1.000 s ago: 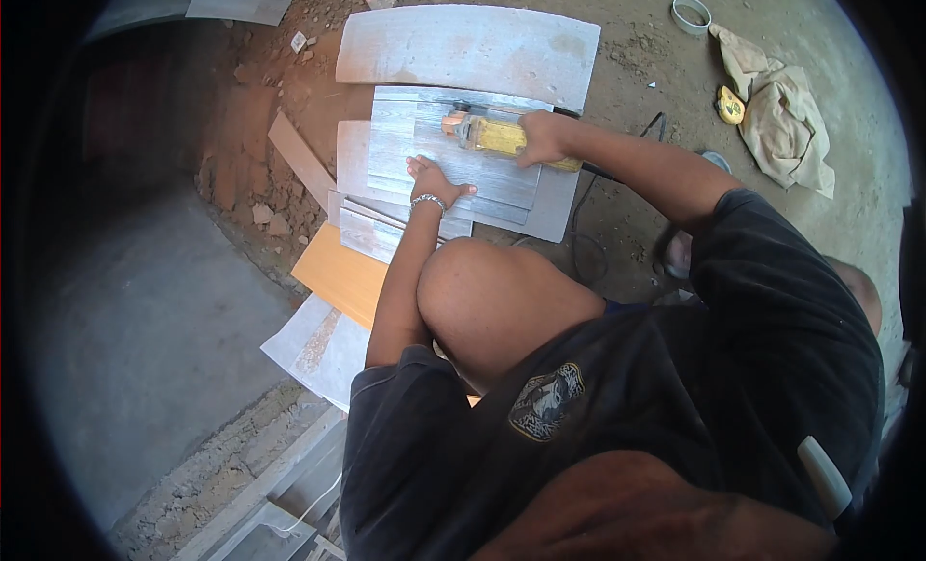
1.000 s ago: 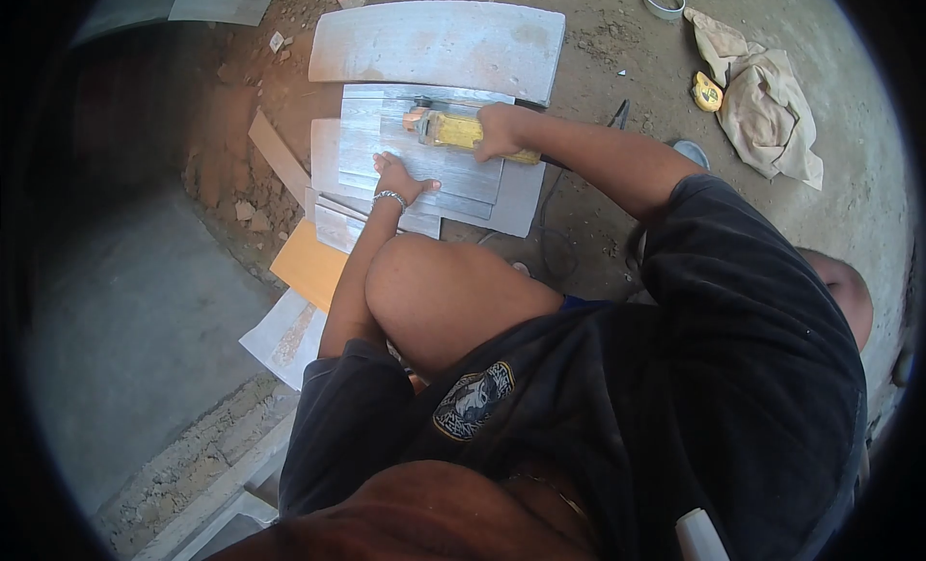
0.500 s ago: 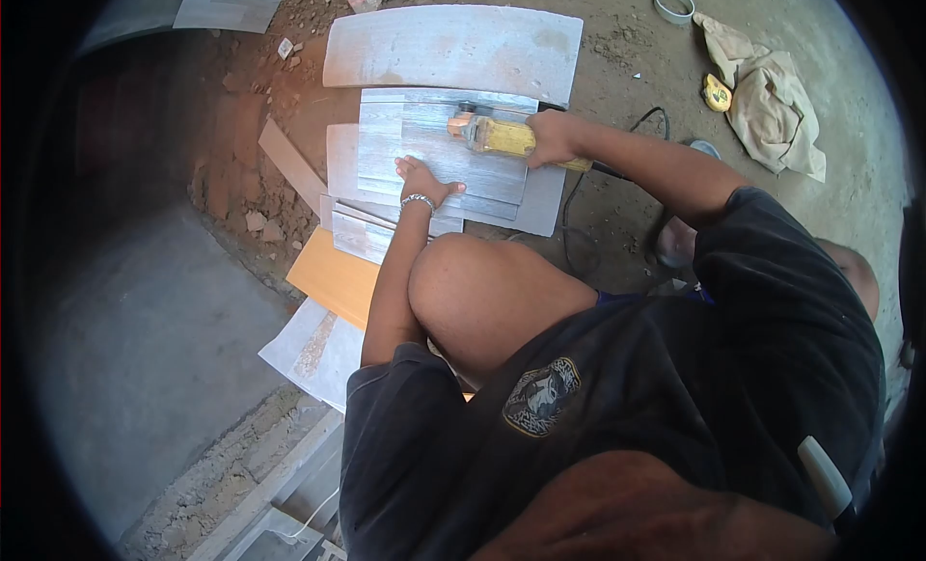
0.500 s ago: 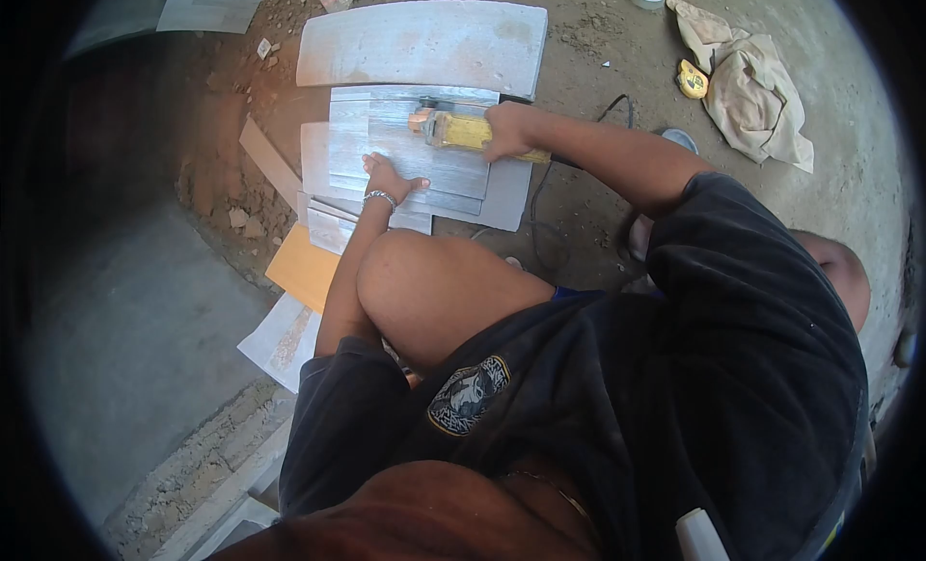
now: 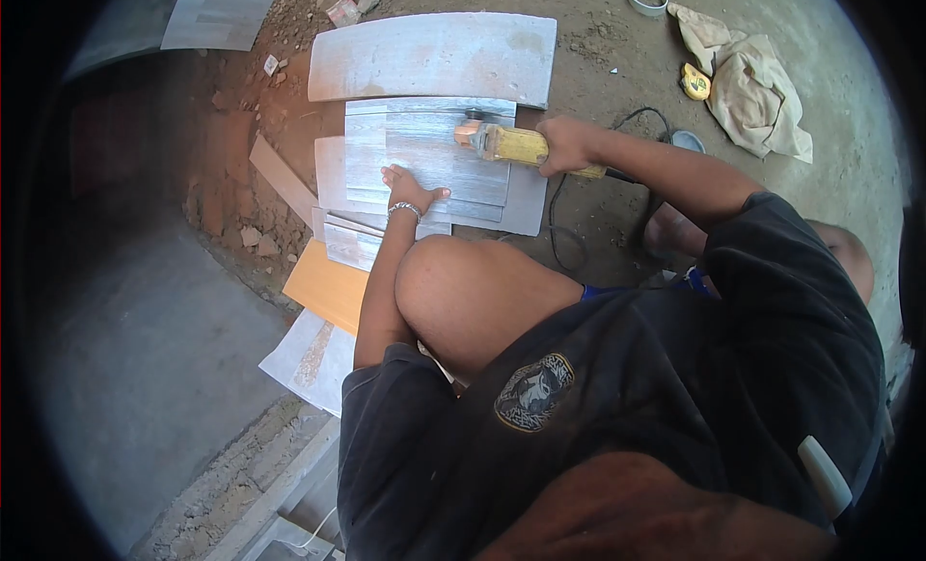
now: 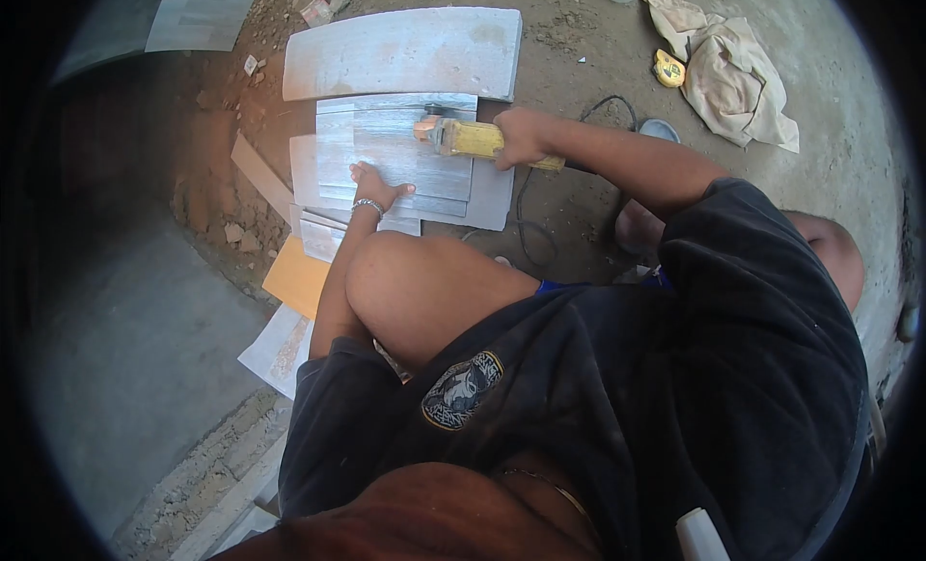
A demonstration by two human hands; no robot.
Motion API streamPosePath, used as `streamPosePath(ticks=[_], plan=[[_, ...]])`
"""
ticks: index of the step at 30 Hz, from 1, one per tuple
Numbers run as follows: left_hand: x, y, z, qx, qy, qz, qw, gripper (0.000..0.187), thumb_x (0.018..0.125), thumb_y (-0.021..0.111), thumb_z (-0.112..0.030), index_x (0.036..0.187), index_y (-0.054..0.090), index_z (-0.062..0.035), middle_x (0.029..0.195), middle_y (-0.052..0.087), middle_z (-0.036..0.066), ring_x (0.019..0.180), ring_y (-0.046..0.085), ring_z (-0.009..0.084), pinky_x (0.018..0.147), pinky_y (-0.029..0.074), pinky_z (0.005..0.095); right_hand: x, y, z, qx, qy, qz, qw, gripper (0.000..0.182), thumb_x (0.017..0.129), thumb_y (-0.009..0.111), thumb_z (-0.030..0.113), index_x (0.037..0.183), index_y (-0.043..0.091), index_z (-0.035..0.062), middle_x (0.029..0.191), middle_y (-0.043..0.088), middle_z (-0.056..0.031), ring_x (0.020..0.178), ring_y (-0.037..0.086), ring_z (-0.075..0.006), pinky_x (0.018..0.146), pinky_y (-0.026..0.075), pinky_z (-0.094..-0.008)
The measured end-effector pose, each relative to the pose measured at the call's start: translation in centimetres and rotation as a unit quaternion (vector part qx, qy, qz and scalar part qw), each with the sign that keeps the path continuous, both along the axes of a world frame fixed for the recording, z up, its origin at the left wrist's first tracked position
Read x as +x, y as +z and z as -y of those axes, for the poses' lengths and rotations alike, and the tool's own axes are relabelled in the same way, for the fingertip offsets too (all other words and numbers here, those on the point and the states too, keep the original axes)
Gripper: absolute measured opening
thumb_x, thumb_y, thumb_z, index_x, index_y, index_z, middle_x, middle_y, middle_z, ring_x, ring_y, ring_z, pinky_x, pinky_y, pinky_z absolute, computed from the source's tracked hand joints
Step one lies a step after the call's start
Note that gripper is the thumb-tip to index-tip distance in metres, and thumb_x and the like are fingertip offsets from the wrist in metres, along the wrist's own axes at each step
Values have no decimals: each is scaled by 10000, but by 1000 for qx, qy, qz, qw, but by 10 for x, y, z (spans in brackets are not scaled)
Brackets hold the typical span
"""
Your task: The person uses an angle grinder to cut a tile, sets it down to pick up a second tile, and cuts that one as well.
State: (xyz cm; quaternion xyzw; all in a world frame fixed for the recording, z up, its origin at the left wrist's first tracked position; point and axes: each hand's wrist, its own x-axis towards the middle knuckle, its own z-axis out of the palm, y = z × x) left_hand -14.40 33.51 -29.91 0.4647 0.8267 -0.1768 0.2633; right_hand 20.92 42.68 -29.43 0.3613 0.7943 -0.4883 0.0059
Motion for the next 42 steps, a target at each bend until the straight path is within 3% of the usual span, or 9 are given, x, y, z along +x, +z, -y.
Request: streamPosePath(ticks=[12, 25, 42], plan=[[-4, -5, -2, -8, -8, -11, 1000, 1553, 591, 944, -561, 1516, -49, 194, 1600, -79, 425, 1531, 29, 513, 1256, 197, 460, 18, -2, 3, -7, -3, -1, 1000, 572, 646, 802, 364, 1016, 707, -61, 997, 717, -281, 973, 699, -403, 876, 550, -445], [-6, -9, 0, 6, -14, -9, 1000, 1575, 553, 963, -553, 1508, -35, 205, 1589, -34, 446, 1525, 70, 519, 1253, 206, 443, -14, -13, -8, 4, 21, 24, 999, 584, 644, 783, 398, 1003, 718, -58, 973, 726, -265, 944, 712, -382, 843, 563, -443], [-2, -3, -3, -14, -1, -12, 1000, 1548, 592, 957, -522, 1515, -60, 193, 1606, -69, 415, 1536, 33, 497, 1259, 197, 450, 20, -16, 0, -4, 16, 4, 1000, 567, 644, 802, 368, 1010, 717, -57, 986, 721, -277, 956, 706, -399, 852, 562, -448]])
